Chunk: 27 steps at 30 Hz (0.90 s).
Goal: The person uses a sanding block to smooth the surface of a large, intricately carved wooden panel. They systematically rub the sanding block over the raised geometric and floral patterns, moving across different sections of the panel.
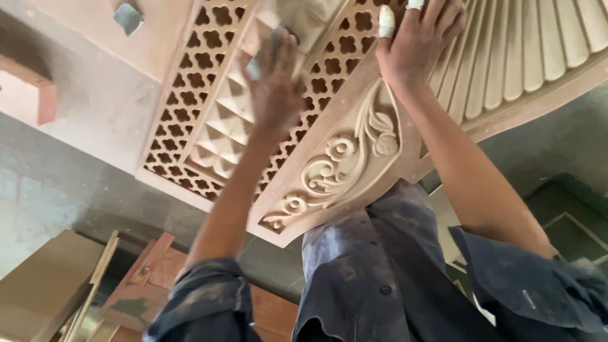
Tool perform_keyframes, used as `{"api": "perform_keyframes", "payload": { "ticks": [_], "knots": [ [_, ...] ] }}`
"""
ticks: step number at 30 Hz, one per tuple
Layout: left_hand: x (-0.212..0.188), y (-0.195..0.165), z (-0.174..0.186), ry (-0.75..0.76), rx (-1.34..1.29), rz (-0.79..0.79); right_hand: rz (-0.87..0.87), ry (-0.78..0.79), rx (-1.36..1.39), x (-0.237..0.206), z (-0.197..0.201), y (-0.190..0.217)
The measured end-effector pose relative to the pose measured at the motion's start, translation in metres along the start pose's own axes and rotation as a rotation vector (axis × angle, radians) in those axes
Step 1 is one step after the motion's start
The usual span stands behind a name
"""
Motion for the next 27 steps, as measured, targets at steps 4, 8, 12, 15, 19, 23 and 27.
{"api": "perform_keyframes", "payload": {
  "ticks": [4,8,12,15,19,23,27],
  "knots": [
    [-0.002,0.003,0.008,0.014,0.044,-0.193,0.015,-0.026,-0.048,0.000,-0.002,-0.001],
    [0.005,0.012,0.013,-0.011,0.054,0.018,-0.040,0.027,-0.007,0.003,0.003,0.004],
    [0.014,0.014,0.017,0.047,-0.049,-0.061,-0.041,0.040,0.006,0.007,0.014,0.011],
    [0.018,0.015,0.021,-0.041,0.066,-0.099,-0.066,0.059,0.013,0.010,0.019,0.015],
    [0.016,0.017,0.017,0.093,0.047,0.127,-0.092,0.085,0.037,0.011,0.020,0.015],
    [0.016,0.016,0.016,-0.017,0.007,-0.157,0.026,-0.021,-0.012,0.009,0.017,0.013],
    [0.027,0.016,0.011,0.028,0.109,-0.019,0.047,-0.029,-0.029,0.007,0.013,0.008]
  ]
}}
Point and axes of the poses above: each hand's wrist, its own x-axis towards the middle knuckle, its own z-axis out of the back of the hand, y = z × x, the point moved 1 cm from there along x, towards the middle knuckle, and after that the axes turned 8 degrees about x, right-handed, at the moved point
